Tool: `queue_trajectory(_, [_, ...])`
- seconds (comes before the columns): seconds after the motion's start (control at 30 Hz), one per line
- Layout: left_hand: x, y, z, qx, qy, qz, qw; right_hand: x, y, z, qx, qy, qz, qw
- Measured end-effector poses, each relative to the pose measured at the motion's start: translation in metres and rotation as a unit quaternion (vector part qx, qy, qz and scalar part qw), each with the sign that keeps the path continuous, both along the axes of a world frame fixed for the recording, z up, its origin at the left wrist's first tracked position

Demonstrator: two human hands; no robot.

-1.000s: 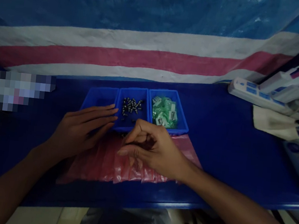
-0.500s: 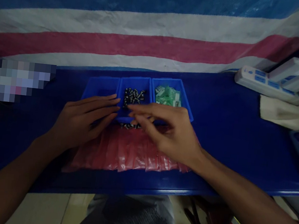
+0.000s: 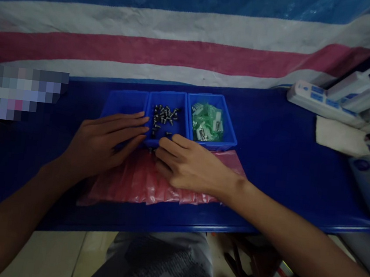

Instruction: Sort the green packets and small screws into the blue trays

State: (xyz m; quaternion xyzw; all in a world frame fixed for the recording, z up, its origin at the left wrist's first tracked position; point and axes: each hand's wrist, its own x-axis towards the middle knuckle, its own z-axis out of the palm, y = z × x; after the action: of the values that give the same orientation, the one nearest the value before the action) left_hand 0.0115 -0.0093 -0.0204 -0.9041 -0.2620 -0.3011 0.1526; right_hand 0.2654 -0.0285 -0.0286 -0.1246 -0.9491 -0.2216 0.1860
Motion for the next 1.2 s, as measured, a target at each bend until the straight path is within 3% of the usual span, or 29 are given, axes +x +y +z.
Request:
queue_trajectory(0.33, [0.0,0.0,0.002,0.008,0.001,-0.01,1.0,-0.003,-0.001,-0.001,-0.013,0.026,0.023,0.999])
queue_trajectory(0.43, [0.0,0.001,0.002,0.002,0.0,-0.012,1.0,0.001,-0.004,0.003,-0.124,0.124,0.029,0.984])
queue_trajectory(0.5, [0.0,0.0,0.001,-0.001,0.003,-0.01,1.0,0.003,-0.007,0.008,-0.267,0.202,0.022,0.942])
queue_trajectory(0.6, [-0.001,0.0,0.0,-0.007,0.005,-0.003,1.0,0.004,-0.012,0.015,-0.445,0.284,0.019,0.849])
queue_trajectory(0.7, [-0.001,-0.001,0.0,-0.015,0.006,0.002,1.0,0.003,-0.015,0.019,-0.55,0.352,0.007,0.758])
queue_trajectory(0.83, [-0.001,-0.001,0.001,-0.014,0.004,0.0,1.0,0.001,-0.015,0.021,-0.673,0.369,-0.043,0.64])
queue_trajectory(0.9, [-0.001,-0.001,0.002,-0.013,0.008,-0.003,1.0,0.001,-0.015,0.021,-0.676,0.407,-0.06,0.611])
queue_trajectory(0.93, [-0.001,-0.002,0.002,-0.013,0.01,-0.002,1.0,0.002,-0.014,0.021,-0.647,0.437,-0.071,0.621])
queue_trajectory(0.97, [-0.001,-0.002,0.002,-0.013,0.01,0.0,1.0,0.003,-0.013,0.021,-0.596,0.457,-0.085,0.655])
queue_trajectory(1.03, [-0.001,-0.002,0.002,-0.013,0.008,0.005,1.0,0.006,-0.01,0.02,-0.433,0.425,-0.094,0.789])
queue_trajectory(1.1, [0.0,-0.003,0.002,-0.013,0.005,0.009,1.0,0.008,-0.007,0.017,-0.23,0.289,-0.054,0.928])
queue_trajectory(1.13, [0.0,-0.003,0.002,-0.012,0.004,0.008,1.0,0.009,-0.005,0.015,-0.143,0.205,-0.028,0.968])
queue_trajectory(1.2, [0.001,-0.002,0.001,-0.007,0.005,0.007,1.0,0.008,-0.002,0.011,-0.037,0.077,0.001,0.996])
